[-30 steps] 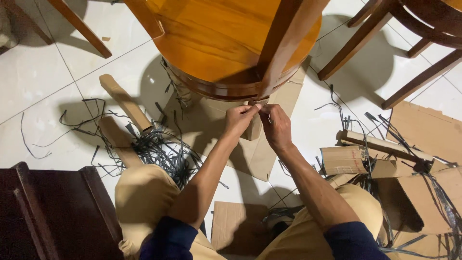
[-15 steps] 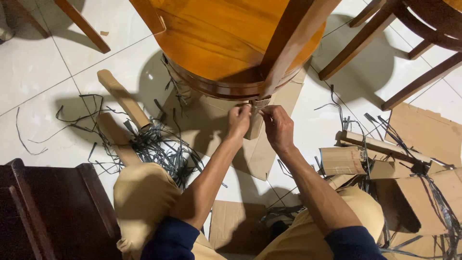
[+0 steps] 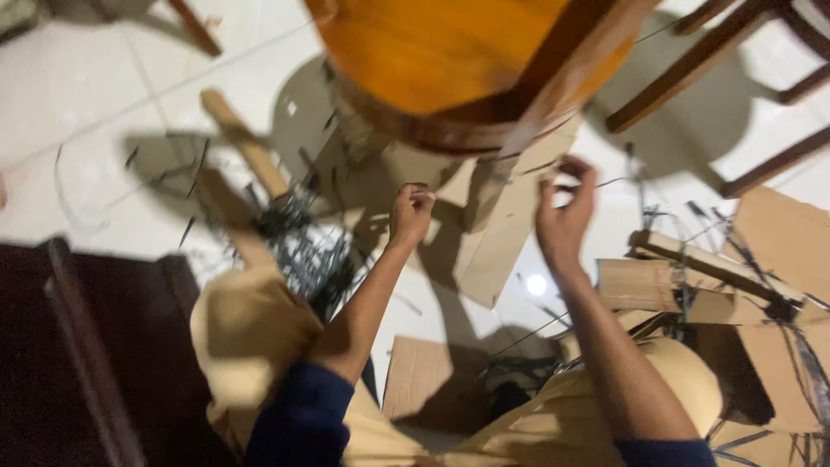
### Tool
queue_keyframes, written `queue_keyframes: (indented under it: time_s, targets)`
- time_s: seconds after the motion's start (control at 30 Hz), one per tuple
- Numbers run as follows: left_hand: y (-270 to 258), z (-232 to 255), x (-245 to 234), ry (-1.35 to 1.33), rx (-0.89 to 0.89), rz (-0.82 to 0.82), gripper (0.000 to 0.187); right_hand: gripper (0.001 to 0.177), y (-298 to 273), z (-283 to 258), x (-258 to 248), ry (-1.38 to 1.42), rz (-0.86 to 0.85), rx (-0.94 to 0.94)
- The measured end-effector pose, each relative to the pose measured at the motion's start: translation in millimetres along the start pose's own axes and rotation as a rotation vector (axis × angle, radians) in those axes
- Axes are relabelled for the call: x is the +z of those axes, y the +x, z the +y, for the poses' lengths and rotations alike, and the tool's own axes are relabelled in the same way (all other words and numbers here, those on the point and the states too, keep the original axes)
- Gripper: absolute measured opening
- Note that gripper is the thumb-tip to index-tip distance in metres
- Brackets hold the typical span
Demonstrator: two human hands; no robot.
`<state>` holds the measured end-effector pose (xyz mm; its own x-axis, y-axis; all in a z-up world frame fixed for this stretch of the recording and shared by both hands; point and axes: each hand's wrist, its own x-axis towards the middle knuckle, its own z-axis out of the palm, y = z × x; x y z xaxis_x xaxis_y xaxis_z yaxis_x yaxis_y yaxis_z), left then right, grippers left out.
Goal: Wrapping wooden chairs with protective cardboard and securing it with plastic ties.
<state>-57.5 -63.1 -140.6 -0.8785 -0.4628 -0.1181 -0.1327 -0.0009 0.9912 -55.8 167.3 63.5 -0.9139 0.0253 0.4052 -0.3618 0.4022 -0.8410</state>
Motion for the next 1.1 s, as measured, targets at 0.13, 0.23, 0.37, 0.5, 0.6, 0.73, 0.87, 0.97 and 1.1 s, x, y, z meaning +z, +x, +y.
queue_keyframes:
  time_s: [0.13,0.23,0.37,0.5,0.6,0.73,0.87,0.97,1.1]
  targets:
    - [-40.4,-53.9,-80.5,0.744,-0.192,-0.017,0.046,0.036,-24.1,-54.5,-10.3,0.029,-0.015,-0.088]
    - [-52.5,-83.8,-119.3,0.989,-0.292,0.004,0.045,0.028,-42.5,-84.5,-12.9,0.052,-0.142,-0.036]
    - [-60.5,-86.0,-146.8,1.112,-0.254,0.214,0.029,0.02,-49.6,-101.5,-10.5,0.018,-0.267,0.003]
    - [-48.0,-133.5,-161.1,1.177,-0.34,0.149,0.021,0.018,-44.9,-80.0,-6.7,0.012,-0.276,0.042]
    - [-53.0,-87.6,-152.3,1.059,-0.251,0.314,0.017,0.016,-43.6,-68.9,-2.0,0.033,-0.279,0.102]
    - [-37.9,-31.0,-112.5,0.453,0.132,0.367,0.015,0.012,-45.7,-50.2,2.8,-0.02,-0.358,0.213]
    - [-54.4,48.9,-59.9,-0.164,0.127,-0.016,0.02,0.02,-51.4,-25.3,9.7,-0.092,-0.532,0.321]
    - [-80.5,86.2,-26.1,-0.307,0.056,-0.245,0.018,0.035,-59.7,-7.2,24.8,-0.004,-0.6,0.491]
    - [-97.2,54.6,13.1,-0.289,0.142,-0.353,0.023,0.03,-68.7,6.5,40.1,0.247,-0.446,0.58]
